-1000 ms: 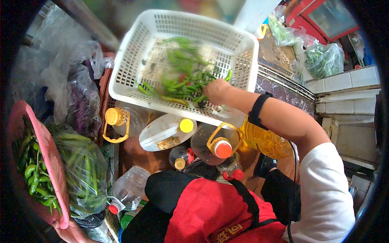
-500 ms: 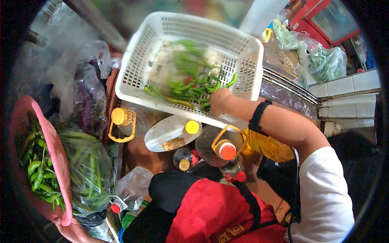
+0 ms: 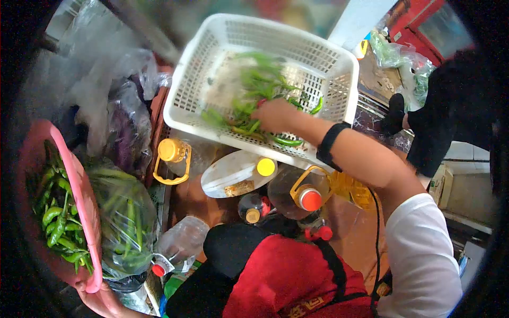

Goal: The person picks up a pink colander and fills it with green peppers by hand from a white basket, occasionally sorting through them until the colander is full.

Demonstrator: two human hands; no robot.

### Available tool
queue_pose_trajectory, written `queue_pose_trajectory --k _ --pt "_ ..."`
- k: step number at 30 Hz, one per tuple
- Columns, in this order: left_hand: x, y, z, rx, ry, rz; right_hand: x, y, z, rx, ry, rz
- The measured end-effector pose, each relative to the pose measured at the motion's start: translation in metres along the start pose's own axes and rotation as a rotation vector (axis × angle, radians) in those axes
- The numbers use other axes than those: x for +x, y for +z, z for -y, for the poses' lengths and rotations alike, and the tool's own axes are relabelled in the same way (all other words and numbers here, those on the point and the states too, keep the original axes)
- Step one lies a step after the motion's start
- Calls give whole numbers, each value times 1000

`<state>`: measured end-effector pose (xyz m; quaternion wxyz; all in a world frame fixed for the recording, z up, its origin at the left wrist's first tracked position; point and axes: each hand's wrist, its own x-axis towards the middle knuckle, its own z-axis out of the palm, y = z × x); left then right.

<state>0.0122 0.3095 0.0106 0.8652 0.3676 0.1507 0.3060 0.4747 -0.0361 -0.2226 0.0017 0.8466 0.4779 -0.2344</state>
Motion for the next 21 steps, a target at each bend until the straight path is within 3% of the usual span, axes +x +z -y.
queue_pose_trajectory --k 2,4,7,8,10,12,13,17,19,21 --pt "-2 8 6 -11 25 -36 4 8 -30 162 15 -309" --pt "-3 13 9 -30 53 -65 4 1 -57 141 149 -384" --pt "-3 12 6 82 64 16 1 -1 -62 204 187 -490" --pt "-4 4 -1 113 52 -28 -2 -4 -51 202 189 -485" --pt "-5 -6 -6 142 33 -70 -9 -6 -11 119 129 -171" --pt "-6 -13 -12 99 113 -205 -5 9 8 96 89 -128" --pt "-5 -21 -18 23 24 -32 -2 13 12 71 44 -85" --pt "-5 -10 -11 130 49 -134 8 16 10 93 73 -70" --pt "-5 -12 -10 83 -20 73 20 12 -20 338 40 -112" --pt "-7 -25 -18 53 21 52 15 1 -43 445 5 -210"
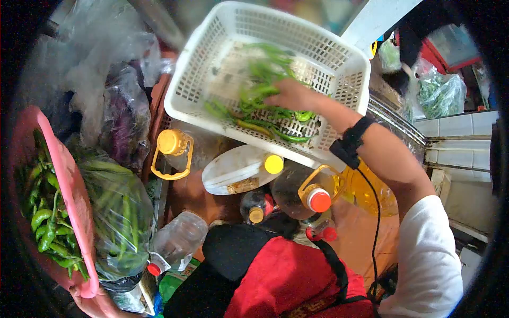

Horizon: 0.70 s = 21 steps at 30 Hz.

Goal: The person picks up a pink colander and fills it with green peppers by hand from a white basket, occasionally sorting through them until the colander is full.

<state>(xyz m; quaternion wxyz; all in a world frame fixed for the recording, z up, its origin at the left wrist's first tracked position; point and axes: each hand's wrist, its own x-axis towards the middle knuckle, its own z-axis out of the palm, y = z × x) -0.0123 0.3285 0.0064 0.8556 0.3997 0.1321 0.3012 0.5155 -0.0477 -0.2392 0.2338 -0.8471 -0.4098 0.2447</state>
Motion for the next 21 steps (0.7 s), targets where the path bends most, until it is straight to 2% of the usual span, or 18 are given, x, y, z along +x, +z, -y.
queue_pose_trajectory --k 1,2,4,5,7,9,11,13,17,19,21 --pt "-2 -8 -3 -24 39 -20 0 -12 -6 116 -43 -91" --pt "-1 1 4 -29 40 -22 1 -26 -10 112 -42 -89" --pt "4 31 22 103 53 1 4 -50 -16 52 63 -273" --pt "3 26 19 102 53 0 7 -55 -22 51 64 -272" --pt "0 13 10 134 80 -51 11 -59 -33 -135 111 -449" --pt "0 17 13 123 75 -76 4 -52 -10 -146 172 -410" --pt "2 17 13 113 65 -102 -5 -31 5 -123 -35 -99" --pt "1 0 3 64 -3 54 -11 4 10 -243 -111 60" --pt "2 2 1 60 22 -11 -11 42 31 -294 -43 52" --pt "2 2 -2 12 14 -99 -6 49 35 -409 77 123" --pt "3 11 4 28 1 -98 -4 44 39 -438 57 151"
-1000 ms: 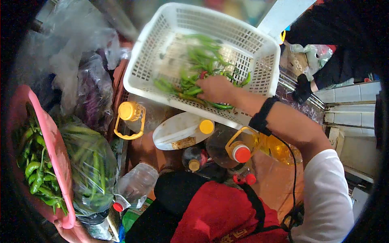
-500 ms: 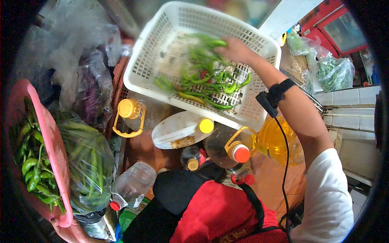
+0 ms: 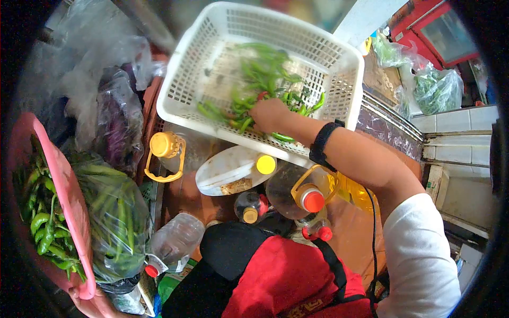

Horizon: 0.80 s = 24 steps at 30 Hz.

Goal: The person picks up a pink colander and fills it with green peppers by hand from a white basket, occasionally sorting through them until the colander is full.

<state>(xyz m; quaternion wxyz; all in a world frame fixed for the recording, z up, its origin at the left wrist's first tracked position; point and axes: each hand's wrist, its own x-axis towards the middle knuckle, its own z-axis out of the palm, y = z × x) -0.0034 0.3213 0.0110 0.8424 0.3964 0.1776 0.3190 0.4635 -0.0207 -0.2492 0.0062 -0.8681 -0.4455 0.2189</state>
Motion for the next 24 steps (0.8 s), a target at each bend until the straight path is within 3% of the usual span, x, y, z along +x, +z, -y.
queue_pose_trajectory --k 5,7,8,10,14,15,16,18,19,24 --pt "-3 -8 -3 99 65 -15 -1 -32 -18 58 -23 -52" --pt "-4 -4 0 159 73 4 -5 -53 -30 701 93 257" --pt "-3 6 5 156 74 4 -10 -59 -33 698 94 256" --pt "-2 25 13 70 6 -101 -20 -71 -38 971 114 413" --pt "-1 12 5 113 5 -81 -28 -51 -42 941 69 397" --pt "1 0 -1 94 9 -7 -35 -45 -36 1110 109 411" --pt "0 -12 -6 74 11 67 -36 -43 -34 1110 114 411" --pt "0 -8 -3 90 24 31 -36 -37 -31 420 121 629" --pt "0 -7 -3 110 43 -4 -28 1 -43 212 24 520" --pt "1 0 -1 117 45 -40 -56 10 -21 62 97 361"
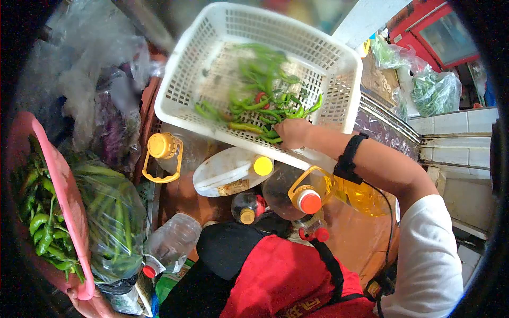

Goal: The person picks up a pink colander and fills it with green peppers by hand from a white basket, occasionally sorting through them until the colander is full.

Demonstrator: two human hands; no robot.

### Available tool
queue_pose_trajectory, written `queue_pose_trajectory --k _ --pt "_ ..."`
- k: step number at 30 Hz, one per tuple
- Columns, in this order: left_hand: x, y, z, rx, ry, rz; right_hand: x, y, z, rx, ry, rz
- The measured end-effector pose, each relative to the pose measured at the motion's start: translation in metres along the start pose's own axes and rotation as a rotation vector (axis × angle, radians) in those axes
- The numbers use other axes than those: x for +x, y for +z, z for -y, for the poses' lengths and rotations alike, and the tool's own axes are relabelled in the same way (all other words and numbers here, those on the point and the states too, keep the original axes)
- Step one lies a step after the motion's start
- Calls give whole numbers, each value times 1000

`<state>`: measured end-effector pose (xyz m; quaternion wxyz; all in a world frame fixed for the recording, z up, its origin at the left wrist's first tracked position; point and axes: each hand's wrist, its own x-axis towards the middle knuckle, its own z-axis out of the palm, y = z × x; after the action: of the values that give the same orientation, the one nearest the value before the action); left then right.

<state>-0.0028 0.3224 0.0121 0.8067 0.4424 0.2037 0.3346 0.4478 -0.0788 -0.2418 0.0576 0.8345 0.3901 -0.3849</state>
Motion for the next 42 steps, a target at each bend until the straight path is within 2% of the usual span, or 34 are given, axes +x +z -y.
queue_pose_trajectory --k 2,6,9,11,12,14,15,16,18,19,20,22,23,24,27,28,31,33,34,36,40,42 --pt "0 0 -1 -1 -2 -2 -2 1 1 -48 1 -80" --pt "-1 -3 0 -8 2 -8 1 4 -1 -98 8 -71" --pt "-3 -11 -2 33 41 -1 1 3 -2 -85 0 -138" --pt "-2 -14 -2 83 71 11 -1 -2 0 -84 37 -99" --pt "-1 -15 -2 51 28 17 -3 -8 0 -84 33 -101" --pt "-3 -4 -1 27 -13 12 -13 -32 -2 8 -46 -112" --pt "-5 11 6 98 -6 -33 -11 -47 -3 29 -97 -14" --pt "-5 18 9 168 0 -74 -3 -52 -8 30 -96 -14" --pt "-3 20 8 137 -35 -42 1 -65 -8 386 -202 -16" --pt "-2 21 7 109 -67 -15 1 -69 -5 572 -141 8" --pt "-1 10 2 109 -65 -10 9 -63 -2 574 -142 3" --pt "2 -21 -8 -141 -96 8 35 -43 3 434 -395 -376" --pt "2 -20 -7 -137 -93 11 38 -38 14 294 -298 -429" --pt "2 -19 -5 -68 -48 -4 43 -30 20 297 -301 -431" --pt "-1 7 4 0 -9 -78 52 -20 32 0 -138 -341" --pt "-2 18 9 -6 -15 -137 48 -24 34 0 -139 -341" --pt "-4 11 7 -31 -16 -102 38 -34 33 9 -91 -349" --pt "-3 6 7 -31 -14 -66 39 -37 23 150 -234 -431" --pt "-2 3 6 -26 -14 -28 42 -39 20 147 -233 -433" --pt "-2 17 12 -49 -16 -11 49 -40 19 353 -287 -451" --pt "-2 29 17 -113 -35 -27 63 -30 27 177 -351 -454" --pt "-3 32 16 -133 -57 -1 62 -24 37 56 -144 -292"
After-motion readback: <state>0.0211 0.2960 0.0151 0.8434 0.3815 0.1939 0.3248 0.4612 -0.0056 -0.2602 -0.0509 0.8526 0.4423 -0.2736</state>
